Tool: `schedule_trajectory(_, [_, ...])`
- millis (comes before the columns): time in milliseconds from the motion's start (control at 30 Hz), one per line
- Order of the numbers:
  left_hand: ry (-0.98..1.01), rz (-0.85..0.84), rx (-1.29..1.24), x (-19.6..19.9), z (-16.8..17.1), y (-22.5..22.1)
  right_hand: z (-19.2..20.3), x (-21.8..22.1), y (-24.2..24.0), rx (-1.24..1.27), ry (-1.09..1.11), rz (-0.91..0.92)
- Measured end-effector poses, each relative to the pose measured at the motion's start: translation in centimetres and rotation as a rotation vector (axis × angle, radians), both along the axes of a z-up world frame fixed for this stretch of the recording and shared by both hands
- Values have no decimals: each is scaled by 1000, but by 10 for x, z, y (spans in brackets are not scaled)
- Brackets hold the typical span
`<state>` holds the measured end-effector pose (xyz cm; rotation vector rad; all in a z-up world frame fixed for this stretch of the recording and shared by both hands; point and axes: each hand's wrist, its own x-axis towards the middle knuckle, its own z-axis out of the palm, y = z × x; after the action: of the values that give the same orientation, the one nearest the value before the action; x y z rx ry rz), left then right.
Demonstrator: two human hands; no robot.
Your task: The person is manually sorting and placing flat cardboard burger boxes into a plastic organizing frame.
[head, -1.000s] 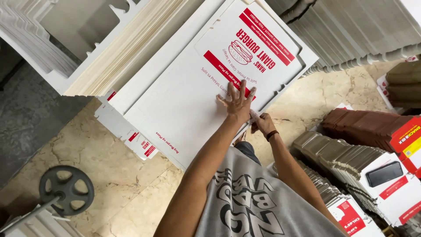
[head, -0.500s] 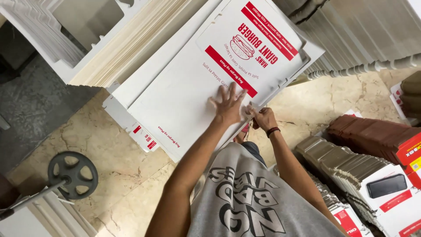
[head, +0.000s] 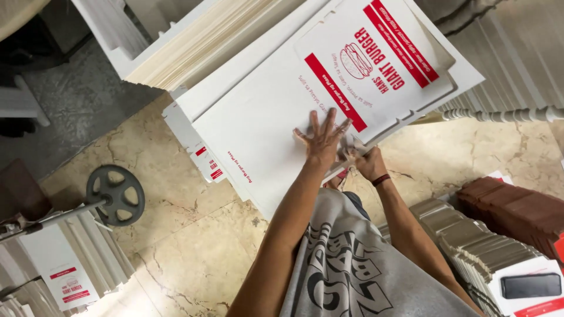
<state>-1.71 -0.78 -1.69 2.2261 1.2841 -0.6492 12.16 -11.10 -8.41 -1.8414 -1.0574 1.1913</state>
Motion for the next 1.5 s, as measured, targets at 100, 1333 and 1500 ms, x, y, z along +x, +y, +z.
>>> schedule_trajectory(100, [7,-8,7,-1,-2,-2,-18,9,-16,45,16,40])
schedule_trajectory(1333, [-27,-75,-120,-220,-13,-80,15,-229,-110,-534,426,99])
schedule_trajectory(1500, [-16,-94,34,-220,-18,-91,30,-252,-108,-495,178,186])
